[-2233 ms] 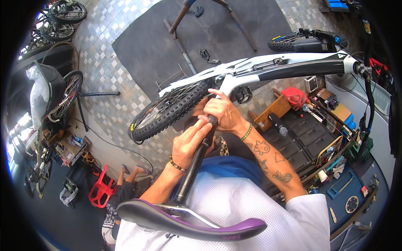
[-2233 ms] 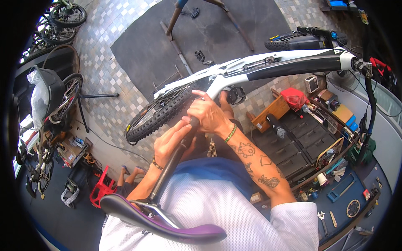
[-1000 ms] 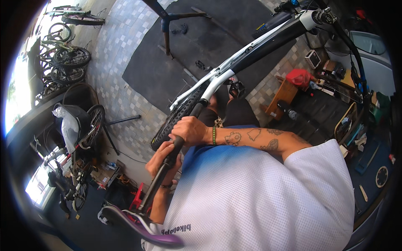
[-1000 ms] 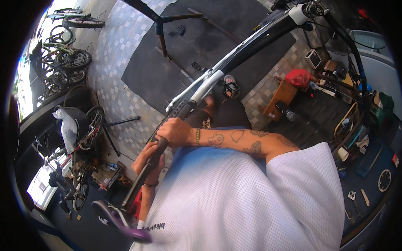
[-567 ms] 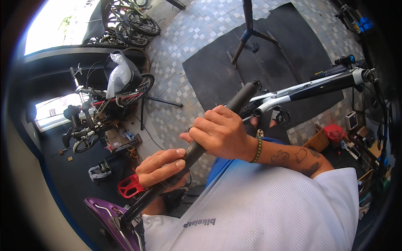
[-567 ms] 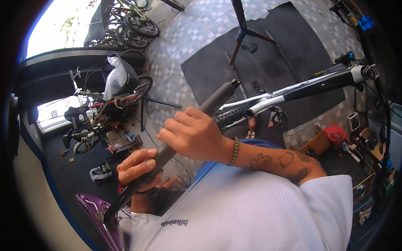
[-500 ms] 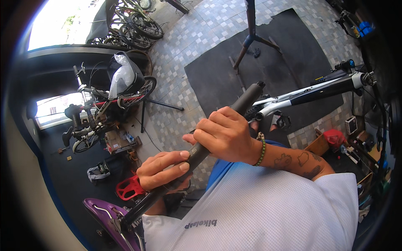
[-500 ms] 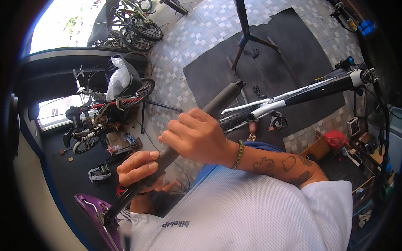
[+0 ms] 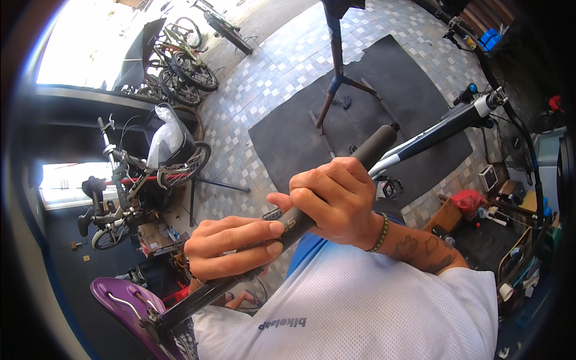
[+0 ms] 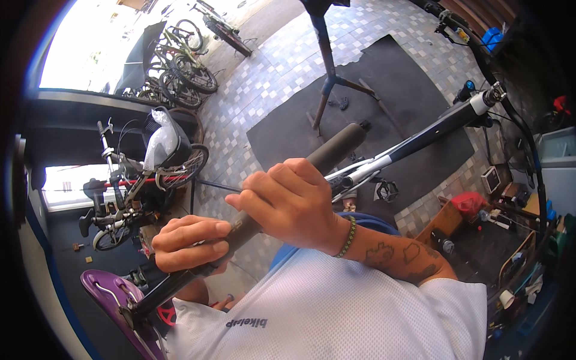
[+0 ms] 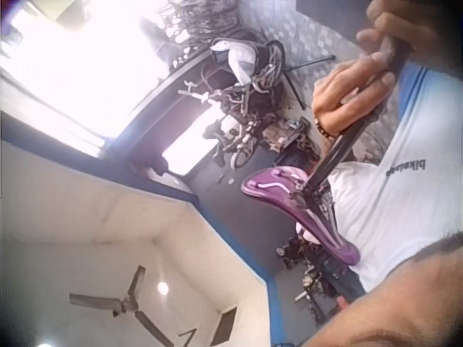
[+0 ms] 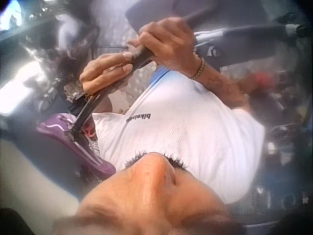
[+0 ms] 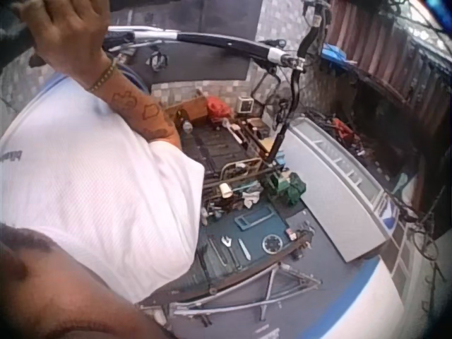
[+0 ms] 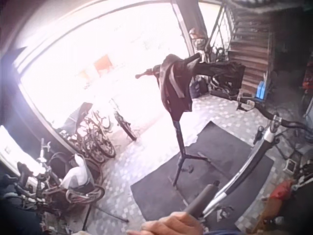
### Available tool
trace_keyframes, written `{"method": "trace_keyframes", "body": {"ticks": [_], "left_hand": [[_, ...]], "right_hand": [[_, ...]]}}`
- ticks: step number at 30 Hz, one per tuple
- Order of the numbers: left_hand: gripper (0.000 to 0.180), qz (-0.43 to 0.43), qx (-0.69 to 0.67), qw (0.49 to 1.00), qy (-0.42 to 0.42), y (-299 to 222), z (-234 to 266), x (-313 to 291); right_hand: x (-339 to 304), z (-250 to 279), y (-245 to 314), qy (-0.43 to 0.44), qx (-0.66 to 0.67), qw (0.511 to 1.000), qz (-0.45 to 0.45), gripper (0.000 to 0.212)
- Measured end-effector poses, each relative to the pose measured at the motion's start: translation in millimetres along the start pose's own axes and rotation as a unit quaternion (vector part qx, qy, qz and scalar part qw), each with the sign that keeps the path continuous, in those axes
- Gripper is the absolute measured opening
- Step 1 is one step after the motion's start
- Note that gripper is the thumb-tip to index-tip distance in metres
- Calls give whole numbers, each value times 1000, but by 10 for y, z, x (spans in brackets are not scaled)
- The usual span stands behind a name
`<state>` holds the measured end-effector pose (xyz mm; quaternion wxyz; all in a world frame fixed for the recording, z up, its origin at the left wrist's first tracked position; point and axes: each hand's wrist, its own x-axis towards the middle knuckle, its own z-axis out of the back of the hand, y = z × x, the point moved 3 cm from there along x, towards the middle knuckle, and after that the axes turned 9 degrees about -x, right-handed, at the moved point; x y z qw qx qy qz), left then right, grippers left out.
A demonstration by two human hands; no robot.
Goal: The person assembles a bicycle by attaching the seat post and handlebar stem to the frame. They insert the seat post into the frame, adjust the handlebar stem, and tighten bolts to secure the components.
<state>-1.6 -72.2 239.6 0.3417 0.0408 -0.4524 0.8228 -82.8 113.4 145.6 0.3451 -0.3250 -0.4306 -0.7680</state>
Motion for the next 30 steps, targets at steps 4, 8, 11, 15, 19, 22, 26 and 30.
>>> {"method": "trace_keyframes", "body": {"ticks": [4,8,11,15,19,22,26,30], "left_hand": [[44,66,-11,996,-59,4,-115,26],[42,49,-22,995,-79,106,-161,49],[42,43,-46,996,-71,211,-175,80],[55,-4,-33,997,-76,465,-207,260],[55,77,-267,946,-169,883,-526,52],[53,99,-392,892,-203,1028,-744,47],[52,105,-479,850,-193,1283,-958,2],[49,113,-489,847,-178,1385,-1062,26]], "right_hand": [[0,105,-20,-14,-50,998,-18,24],[-52,124,-31,-48,-106,993,-21,38],[-105,121,-55,-64,-137,988,-25,39],[-84,165,-140,-70,-176,981,-46,36],[-154,122,-251,-77,-221,969,-85,26],[-227,136,-272,-75,-258,958,-103,22],[-380,193,-274,-45,-294,949,-105,18],[-526,281,-317,9,-289,948,-132,29]]}}
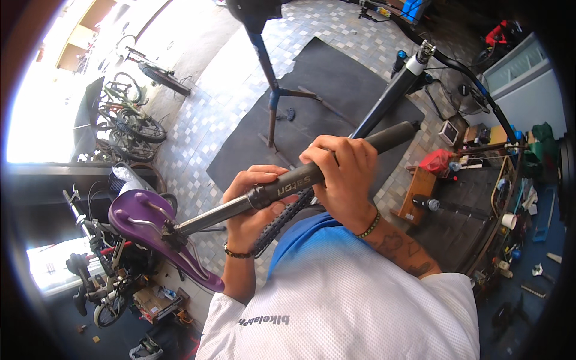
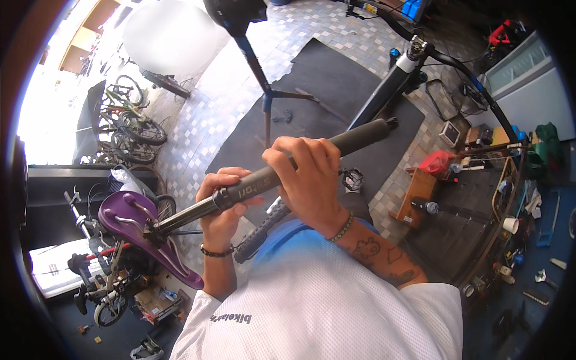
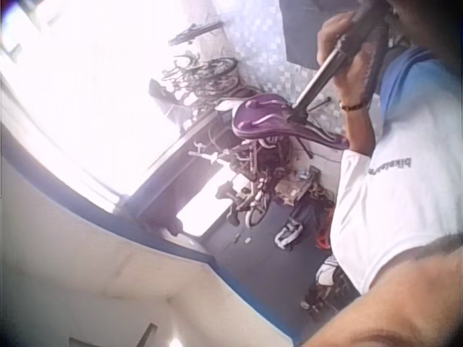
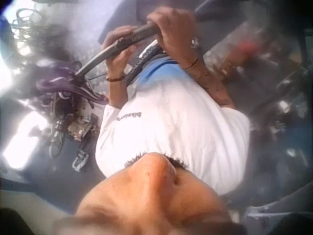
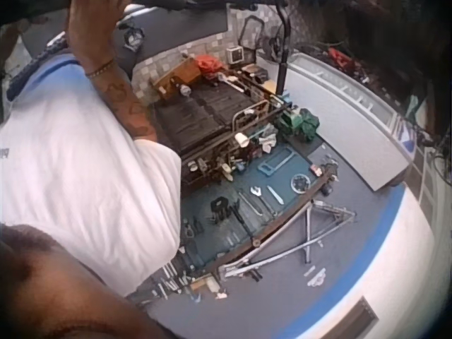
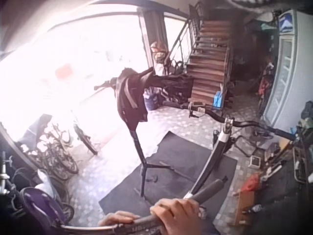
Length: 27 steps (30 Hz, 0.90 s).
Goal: The person assembles a bicycle by attaching the seat post and handlebar stem to the frame. They insert the seat post into the frame, adjust the handlebar stem, and tighten bolts to secure the components.
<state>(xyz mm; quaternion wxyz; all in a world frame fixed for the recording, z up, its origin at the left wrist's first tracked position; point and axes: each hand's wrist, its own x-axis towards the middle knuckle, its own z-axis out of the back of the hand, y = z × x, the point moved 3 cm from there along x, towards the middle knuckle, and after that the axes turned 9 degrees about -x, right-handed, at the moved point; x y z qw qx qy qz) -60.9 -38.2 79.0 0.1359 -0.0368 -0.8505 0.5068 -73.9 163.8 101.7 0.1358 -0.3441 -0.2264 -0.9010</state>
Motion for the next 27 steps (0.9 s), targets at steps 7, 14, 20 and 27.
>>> {"method": "trace_keyframes", "body": {"ticks": [7,14,20,27], "left_hand": [[44,57,123,991,3,220,-67,-108],[43,261,250,930,73,480,-1005,-218],[55,-2,469,861,195,509,-1847,22],[63,153,620,739,212,1713,-2415,220]], "right_hand": [[-260,-30,-499,188,64,980,-14,24],[-734,109,-1132,118,46,987,-94,35],[-1058,535,-1837,124,-74,982,-122,39],[-1648,1088,-2680,191,-134,969,-81,30]]}}
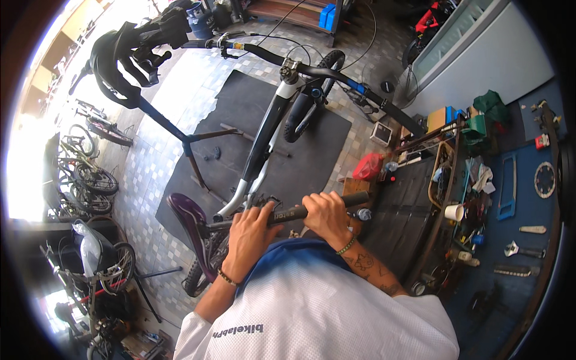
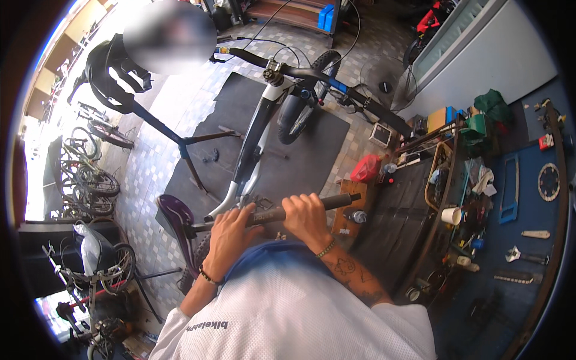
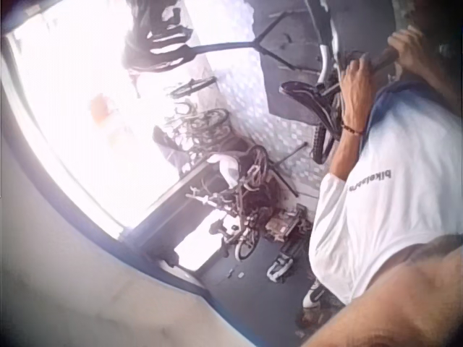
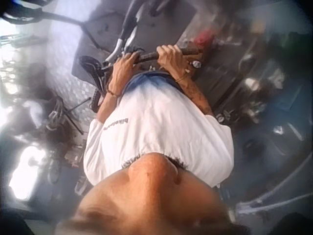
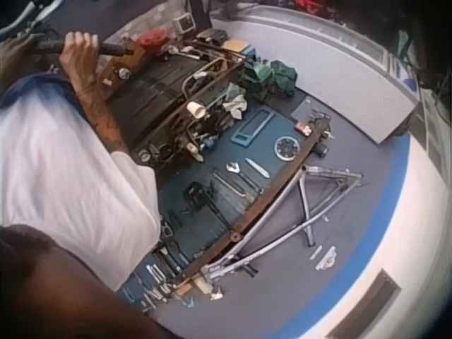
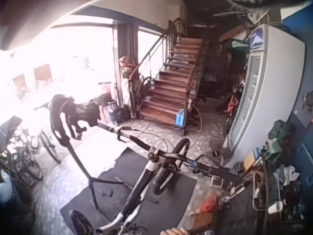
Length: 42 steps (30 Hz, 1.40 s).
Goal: The person assembles a bicycle by attaching the seat post and handlebar stem to the frame. They insert the seat post into the frame, adjust the handlebar stem, and tighten bolts to secure the components.
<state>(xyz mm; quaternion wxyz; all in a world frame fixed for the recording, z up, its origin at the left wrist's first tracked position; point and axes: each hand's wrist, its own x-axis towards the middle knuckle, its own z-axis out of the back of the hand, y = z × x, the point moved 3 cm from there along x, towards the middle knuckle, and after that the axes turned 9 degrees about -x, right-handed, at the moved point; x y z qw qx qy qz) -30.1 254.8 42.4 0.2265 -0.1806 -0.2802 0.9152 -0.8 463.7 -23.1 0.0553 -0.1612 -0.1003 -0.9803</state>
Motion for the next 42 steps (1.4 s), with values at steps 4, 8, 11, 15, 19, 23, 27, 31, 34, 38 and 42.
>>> {"method": "trace_keyframes", "body": {"ticks": [4,8,11,15,19,23,27,31,34,38,42], "left_hand": [[46,-15,-90,996,24,-19,-426,76],[46,73,-96,992,-29,-86,-588,-69],[47,114,-120,983,-80,79,-665,-201],[44,175,-182,956,-147,297,-649,-446],[42,246,-237,922,-184,508,-634,-717],[39,326,-217,889,-238,878,-678,-1141],[36,392,-303,817,-296,1407,-832,-1654],[37,415,-381,756,-334,1694,-808,-1806],[35,406,-404,738,-356,1797,-802,-1883],[36,427,-405,724,-360,1837,-855,-2000],[37,458,-349,738,-351,1817,-884,-2035]], "right_hand": [[-160,18,-363,48,11,997,53,26],[76,26,-445,94,83,980,157,18],[340,45,-325,120,109,960,230,23],[591,-94,-59,146,144,933,294,41],[782,-78,173,84,259,923,270,37],[958,-247,-45,76,275,949,136,23],[1468,-577,-758,18,220,975,-14,19],[1891,-1066,-1673,-8,432,850,-300,31],[2213,-1194,-1917,-107,528,777,-325,32],[2492,-1363,-2036,-207,508,779,-302,24],[2592,-1583,-2055,-230,453,808,-297,22]]}}
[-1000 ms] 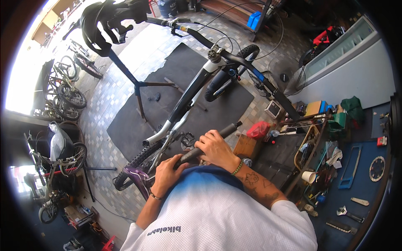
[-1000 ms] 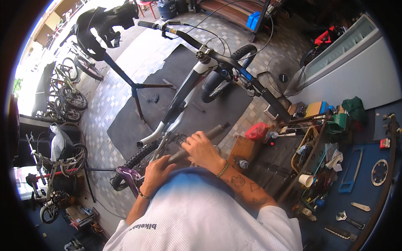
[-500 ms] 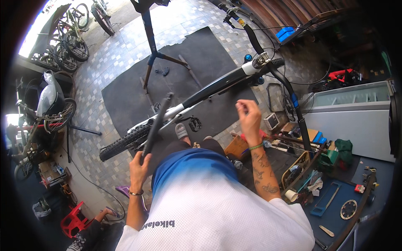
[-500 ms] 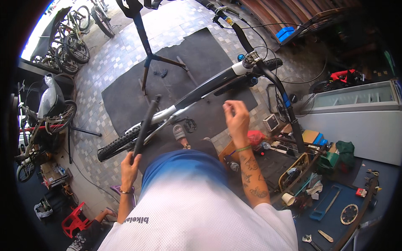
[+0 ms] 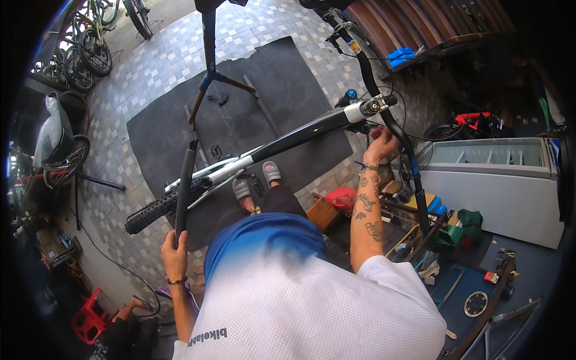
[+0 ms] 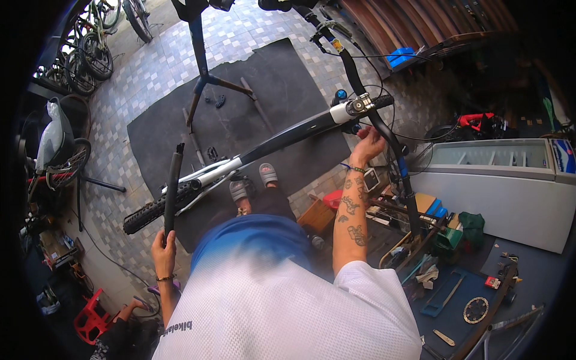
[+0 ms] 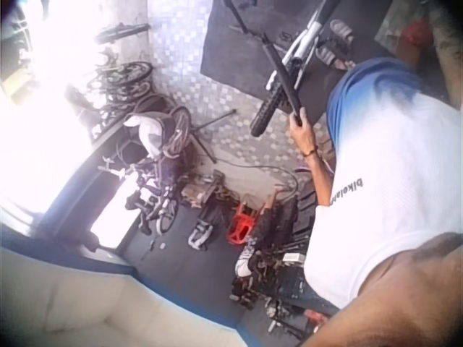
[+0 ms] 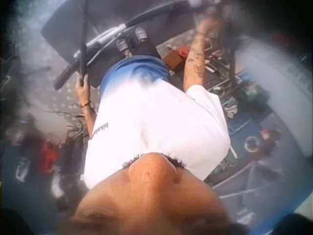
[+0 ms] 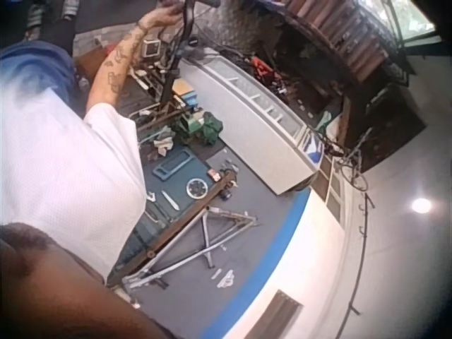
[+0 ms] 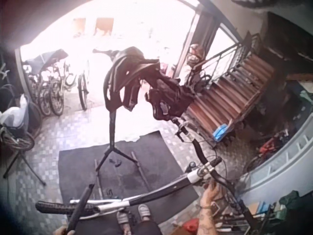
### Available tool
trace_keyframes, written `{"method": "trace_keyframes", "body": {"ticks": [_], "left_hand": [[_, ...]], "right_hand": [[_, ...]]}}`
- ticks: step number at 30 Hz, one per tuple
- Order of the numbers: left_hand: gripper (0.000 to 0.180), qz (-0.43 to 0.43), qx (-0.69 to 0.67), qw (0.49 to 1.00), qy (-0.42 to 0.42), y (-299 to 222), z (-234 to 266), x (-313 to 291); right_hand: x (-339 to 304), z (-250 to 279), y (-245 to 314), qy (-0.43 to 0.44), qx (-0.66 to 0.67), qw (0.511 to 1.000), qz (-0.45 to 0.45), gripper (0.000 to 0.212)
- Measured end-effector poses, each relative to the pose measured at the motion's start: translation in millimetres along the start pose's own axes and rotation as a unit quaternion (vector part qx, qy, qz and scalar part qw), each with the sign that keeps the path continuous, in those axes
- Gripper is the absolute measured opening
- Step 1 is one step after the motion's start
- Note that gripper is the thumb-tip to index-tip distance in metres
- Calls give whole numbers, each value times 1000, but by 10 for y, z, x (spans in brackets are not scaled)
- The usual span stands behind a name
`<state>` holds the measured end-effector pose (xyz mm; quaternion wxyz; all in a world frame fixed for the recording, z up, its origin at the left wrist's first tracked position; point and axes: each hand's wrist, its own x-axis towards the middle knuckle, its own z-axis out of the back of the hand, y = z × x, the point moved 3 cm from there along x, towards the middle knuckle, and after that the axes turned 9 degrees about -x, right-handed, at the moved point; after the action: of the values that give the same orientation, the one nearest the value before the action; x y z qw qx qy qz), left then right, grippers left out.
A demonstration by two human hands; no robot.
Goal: The person assembles a bicycle by attaching the seat post and handlebar stem to the frame. They insert the seat post into the frame, adjust the handlebar stem, and tighten bolts to secure the components.
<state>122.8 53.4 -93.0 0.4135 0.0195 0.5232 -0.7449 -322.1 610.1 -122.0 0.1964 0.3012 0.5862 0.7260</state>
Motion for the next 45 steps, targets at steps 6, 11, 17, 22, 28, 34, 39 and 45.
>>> {"method": "trace_keyframes", "body": {"ticks": [6,11,17,22,28,34,39,45], "left_hand": [[36,26,-33,999,-10,-83,-145,38],[32,25,-92,995,-14,-198,-304,193],[30,10,-133,990,36,-440,-536,418],[29,15,-117,993,29,-431,-492,412],[32,33,-66,997,12,-429,-513,317],[37,52,-90,994,-21,-415,-572,212],[36,54,-124,991,16,-775,-734,354],[35,43,-127,991,29,-884,-791,456]], "right_hand": [[-330,-231,114,140,-65,970,-188,27],[-235,-432,1686,469,-220,854,46,29],[1453,-891,2354,76,-521,581,621,32],[2121,-296,1886,260,-541,635,486,29],[3500,2320,1659,-11,-612,774,162,47],[2518,2646,1904,-42,-215,969,113,48],[-298,825,2329,399,-244,828,309,38],[-571,407,1006,281,-509,741,337,56]]}}
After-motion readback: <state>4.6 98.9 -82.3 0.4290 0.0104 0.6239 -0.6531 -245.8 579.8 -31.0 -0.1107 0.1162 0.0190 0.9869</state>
